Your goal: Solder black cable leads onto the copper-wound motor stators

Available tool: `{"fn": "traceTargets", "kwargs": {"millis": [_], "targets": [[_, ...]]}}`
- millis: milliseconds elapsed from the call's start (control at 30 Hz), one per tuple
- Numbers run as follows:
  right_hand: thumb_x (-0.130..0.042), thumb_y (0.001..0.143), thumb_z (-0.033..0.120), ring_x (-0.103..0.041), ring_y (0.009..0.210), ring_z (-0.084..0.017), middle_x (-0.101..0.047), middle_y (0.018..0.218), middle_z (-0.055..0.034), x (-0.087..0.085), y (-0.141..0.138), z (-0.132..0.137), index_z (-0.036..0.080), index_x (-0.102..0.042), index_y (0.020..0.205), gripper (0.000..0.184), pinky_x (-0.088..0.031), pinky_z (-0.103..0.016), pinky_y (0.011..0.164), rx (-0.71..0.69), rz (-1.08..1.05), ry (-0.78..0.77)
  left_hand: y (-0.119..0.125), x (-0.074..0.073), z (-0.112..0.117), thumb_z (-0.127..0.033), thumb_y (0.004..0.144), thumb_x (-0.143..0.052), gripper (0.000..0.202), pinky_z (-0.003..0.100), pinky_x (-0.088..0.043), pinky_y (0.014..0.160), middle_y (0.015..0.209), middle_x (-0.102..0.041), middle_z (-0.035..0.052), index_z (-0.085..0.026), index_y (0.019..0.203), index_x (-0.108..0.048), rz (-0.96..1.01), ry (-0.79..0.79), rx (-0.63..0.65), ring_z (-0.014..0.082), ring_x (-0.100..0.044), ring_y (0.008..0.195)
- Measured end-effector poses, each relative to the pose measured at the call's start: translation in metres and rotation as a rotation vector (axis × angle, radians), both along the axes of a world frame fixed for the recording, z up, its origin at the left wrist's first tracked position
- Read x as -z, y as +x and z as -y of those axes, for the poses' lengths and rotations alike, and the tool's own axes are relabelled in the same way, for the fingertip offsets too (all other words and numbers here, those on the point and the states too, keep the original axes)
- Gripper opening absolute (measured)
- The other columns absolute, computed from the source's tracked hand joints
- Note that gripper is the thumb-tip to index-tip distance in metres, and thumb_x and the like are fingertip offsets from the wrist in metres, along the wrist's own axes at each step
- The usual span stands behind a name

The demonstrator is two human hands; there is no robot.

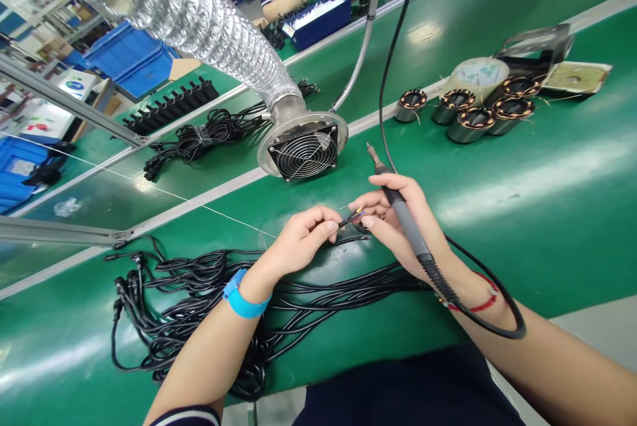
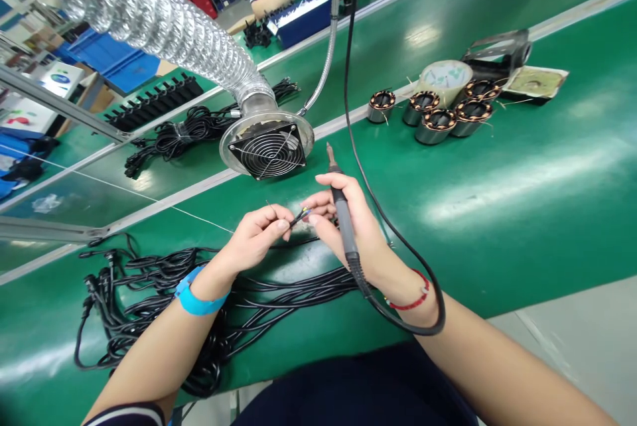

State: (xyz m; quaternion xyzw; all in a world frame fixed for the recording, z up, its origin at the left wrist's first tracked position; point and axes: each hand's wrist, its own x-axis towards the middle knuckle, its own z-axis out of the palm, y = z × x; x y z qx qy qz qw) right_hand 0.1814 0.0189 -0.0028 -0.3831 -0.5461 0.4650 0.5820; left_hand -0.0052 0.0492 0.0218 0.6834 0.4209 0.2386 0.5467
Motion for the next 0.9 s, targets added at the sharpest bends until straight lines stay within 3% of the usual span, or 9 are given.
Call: {"fn": "traceTargets", "kwargs": {"millis": [100, 267, 467, 667, 900], "targets": [[-0.062, 0.086, 0.018, -0.068, 0.083, -0.011, -0.067, 0.101, -0.0027, 0.003, 0.006, 0.001, 0.027, -0.040, 0.118, 0.040, -0.058, -0.027, 0.079, -0.002, 0.004, 0.013, -0.001, -0.003, -0.002, -0.048, 0.089, -0.052, 0.036, 0.024, -0.039, 0.066, 0.068, -0.058, 0.0000, -0.014, 0.078, -0.060, -0.009, -0.055, 0.069, 0.0101, -0.048, 0.064], [-0.060, 0.089, 0.017, -0.067, 0.082, -0.010, -0.069, 0.092, 0.0001, 0.004, 0.005, 0.004, 0.027, -0.043, 0.118, 0.036, -0.057, -0.026, 0.077, -0.025, -0.016, 0.074, -0.001, -0.003, -0.003, -0.052, 0.089, -0.052, 0.041, 0.024, -0.039, 0.064, 0.067, -0.057, 0.0003, -0.014, 0.075, -0.059, -0.019, -0.094, 0.109, 0.0102, -0.046, 0.063], [-0.060, 0.088, 0.015, -0.066, 0.076, -0.009, -0.068, 0.084, 0.0019, 0.006, 0.005, 0.002, 0.024, -0.044, 0.117, 0.034, -0.055, -0.021, 0.072, -0.080, -0.006, 0.030, 0.001, -0.003, -0.002, -0.048, 0.098, -0.035, 0.046, 0.030, -0.043, 0.082, 0.085, -0.060, 0.0049, -0.016, 0.098, -0.068, -0.054, 0.150, 0.132, 0.0159, -0.054, 0.082], [-0.062, 0.087, 0.015, -0.064, 0.070, -0.007, -0.063, 0.090, 0.0025, 0.008, 0.003, 0.005, 0.027, -0.042, 0.121, 0.041, -0.057, -0.020, 0.067, -0.125, 0.025, 0.025, 0.008, -0.010, 0.005, -0.032, 0.099, -0.033, 0.042, 0.028, -0.042, 0.076, 0.079, -0.060, 0.0039, -0.014, 0.076, -0.064, -0.207, 0.125, 0.247, 0.0143, -0.055, 0.076], [-0.058, 0.090, 0.012, -0.065, 0.071, -0.007, -0.061, 0.091, 0.0034, 0.007, 0.003, 0.006, 0.029, -0.040, 0.126, 0.044, -0.057, -0.021, 0.067, -0.197, 0.106, 0.116, 0.010, -0.012, 0.005, -0.030, 0.097, -0.034, 0.042, 0.028, -0.042, 0.076, 0.079, -0.063, 0.0051, -0.014, 0.075, -0.065, -0.207, 0.101, 0.304, 0.0146, -0.058, 0.076]]}}
